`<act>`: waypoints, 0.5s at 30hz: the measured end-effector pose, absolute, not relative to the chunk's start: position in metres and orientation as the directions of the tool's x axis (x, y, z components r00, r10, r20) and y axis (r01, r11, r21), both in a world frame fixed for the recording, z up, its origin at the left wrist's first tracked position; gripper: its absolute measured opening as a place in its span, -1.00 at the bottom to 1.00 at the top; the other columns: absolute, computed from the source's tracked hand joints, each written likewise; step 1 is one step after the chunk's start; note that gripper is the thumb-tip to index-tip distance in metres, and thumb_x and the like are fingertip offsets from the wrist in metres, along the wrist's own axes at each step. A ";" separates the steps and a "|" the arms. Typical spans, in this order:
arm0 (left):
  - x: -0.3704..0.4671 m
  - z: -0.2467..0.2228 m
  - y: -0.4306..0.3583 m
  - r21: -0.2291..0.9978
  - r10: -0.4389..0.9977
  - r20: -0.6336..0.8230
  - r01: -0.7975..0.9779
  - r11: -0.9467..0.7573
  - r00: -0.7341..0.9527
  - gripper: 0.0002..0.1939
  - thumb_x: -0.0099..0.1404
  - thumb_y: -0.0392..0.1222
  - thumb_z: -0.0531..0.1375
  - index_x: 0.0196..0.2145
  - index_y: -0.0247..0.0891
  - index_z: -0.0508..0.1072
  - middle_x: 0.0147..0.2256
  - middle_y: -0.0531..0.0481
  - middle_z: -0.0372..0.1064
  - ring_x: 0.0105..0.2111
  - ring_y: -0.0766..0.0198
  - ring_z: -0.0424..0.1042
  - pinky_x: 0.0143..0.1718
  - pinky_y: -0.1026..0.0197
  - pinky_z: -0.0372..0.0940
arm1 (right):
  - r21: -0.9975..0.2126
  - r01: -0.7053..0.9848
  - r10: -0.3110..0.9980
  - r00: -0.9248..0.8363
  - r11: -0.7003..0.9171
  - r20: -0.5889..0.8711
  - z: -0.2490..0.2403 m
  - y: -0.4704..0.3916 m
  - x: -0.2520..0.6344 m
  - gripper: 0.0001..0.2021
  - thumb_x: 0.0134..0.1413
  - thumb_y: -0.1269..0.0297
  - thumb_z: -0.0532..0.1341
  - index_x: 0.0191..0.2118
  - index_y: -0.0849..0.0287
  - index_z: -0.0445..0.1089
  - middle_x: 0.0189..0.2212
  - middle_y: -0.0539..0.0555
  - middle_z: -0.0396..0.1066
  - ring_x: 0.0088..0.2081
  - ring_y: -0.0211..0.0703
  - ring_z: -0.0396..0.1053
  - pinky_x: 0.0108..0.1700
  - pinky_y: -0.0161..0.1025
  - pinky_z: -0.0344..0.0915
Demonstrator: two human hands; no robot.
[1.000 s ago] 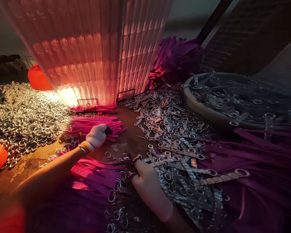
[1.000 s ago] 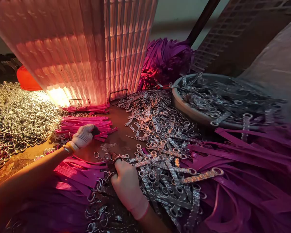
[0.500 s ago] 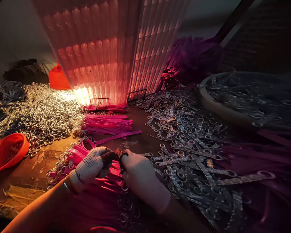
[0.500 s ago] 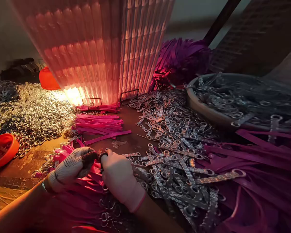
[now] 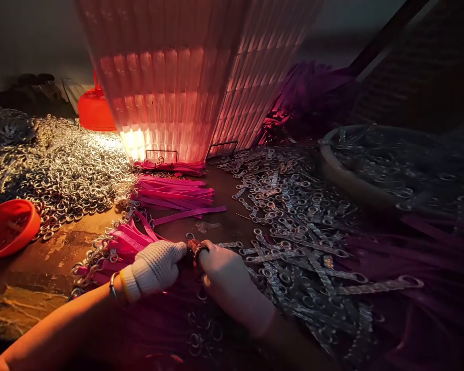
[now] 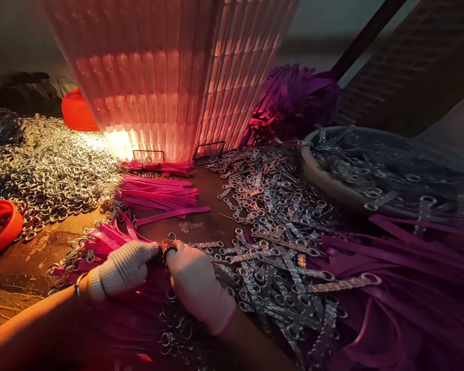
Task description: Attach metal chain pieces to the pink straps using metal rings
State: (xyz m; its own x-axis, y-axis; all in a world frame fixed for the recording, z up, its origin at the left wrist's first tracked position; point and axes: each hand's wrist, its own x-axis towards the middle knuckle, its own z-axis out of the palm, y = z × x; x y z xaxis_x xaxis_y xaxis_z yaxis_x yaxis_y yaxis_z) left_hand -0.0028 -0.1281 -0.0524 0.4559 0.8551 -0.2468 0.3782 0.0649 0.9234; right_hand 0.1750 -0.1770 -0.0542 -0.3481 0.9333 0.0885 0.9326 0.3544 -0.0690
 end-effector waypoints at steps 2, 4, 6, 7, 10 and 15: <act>-0.004 -0.057 -0.130 0.913 0.851 -0.195 0.408 -0.024 0.487 -0.79 -0.01 -0.42 0.18 -0.41 -0.24 0.53 -0.47 0.00 0.38 -0.45 0.27 0.25 -0.34 0.24 0.17 | -0.116 0.942 0.948 -0.307 0.315 0.080 -0.054 -0.177 0.176 -0.75 -0.10 0.62 0.11 -0.32 0.20 0.40 -0.37 0.14 0.44 -0.43 -0.16 0.32 -0.41 -0.22 0.07; -0.005 -0.060 -0.132 0.914 0.818 -0.191 0.403 -0.053 0.542 -0.83 0.14 -0.34 0.13 -0.37 -0.27 0.52 -0.41 -0.03 0.43 -0.43 0.27 0.30 -0.34 0.25 0.19 | -0.179 0.941 0.958 -0.276 0.287 0.082 -0.051 -0.177 0.178 -0.72 -0.09 0.62 0.10 -0.27 0.20 0.40 -0.33 0.13 0.46 -0.38 -0.15 0.36 -0.37 -0.25 0.12; -0.006 -0.060 -0.134 0.922 0.825 -0.201 0.387 -0.024 0.529 -0.79 0.27 -0.24 0.07 -0.40 -0.29 0.49 -0.46 -0.02 0.40 -0.49 0.32 0.27 -0.43 0.30 0.15 | -0.227 0.929 0.956 -0.290 0.293 0.049 -0.043 -0.176 0.178 -0.68 -0.06 0.61 0.10 -0.17 0.21 0.40 -0.25 0.15 0.48 -0.29 -0.11 0.41 -0.30 -0.26 0.17; -0.007 -0.059 -0.135 0.921 0.841 -0.203 0.389 -0.010 0.501 -0.77 0.31 -0.20 0.08 -0.42 -0.30 0.47 -0.49 -0.01 0.38 -0.52 0.34 0.24 -0.47 0.32 0.11 | -0.235 0.926 0.953 -0.302 0.294 0.004 -0.039 -0.175 0.177 -0.66 -0.06 0.60 0.11 -0.14 0.22 0.39 -0.23 0.16 0.49 -0.26 -0.10 0.42 -0.27 -0.26 0.19; -0.008 -0.059 -0.140 0.903 0.869 -0.177 0.428 -0.044 0.462 -0.74 0.32 -0.12 0.12 -0.42 -0.32 0.49 -0.50 -0.01 0.38 -0.51 0.34 0.25 -0.48 0.33 0.08 | -0.176 0.958 0.949 -0.259 0.228 -0.182 -0.028 -0.170 0.173 -0.70 -0.07 0.60 0.12 -0.18 0.21 0.40 -0.32 0.16 0.52 -0.31 -0.06 0.47 -0.35 -0.26 0.15; -0.008 -0.063 -0.147 0.888 0.865 -0.080 0.429 -0.164 0.496 -0.78 0.30 -0.23 0.11 -0.41 -0.30 0.52 -0.44 -0.03 0.46 -0.42 0.27 0.34 -0.38 0.30 0.16 | -0.071 0.949 0.922 -0.314 0.306 -0.225 -0.029 -0.169 0.165 -0.85 0.02 0.51 0.13 -0.26 0.24 0.39 -0.44 0.19 0.52 -0.39 -0.04 0.49 -0.47 -0.23 0.02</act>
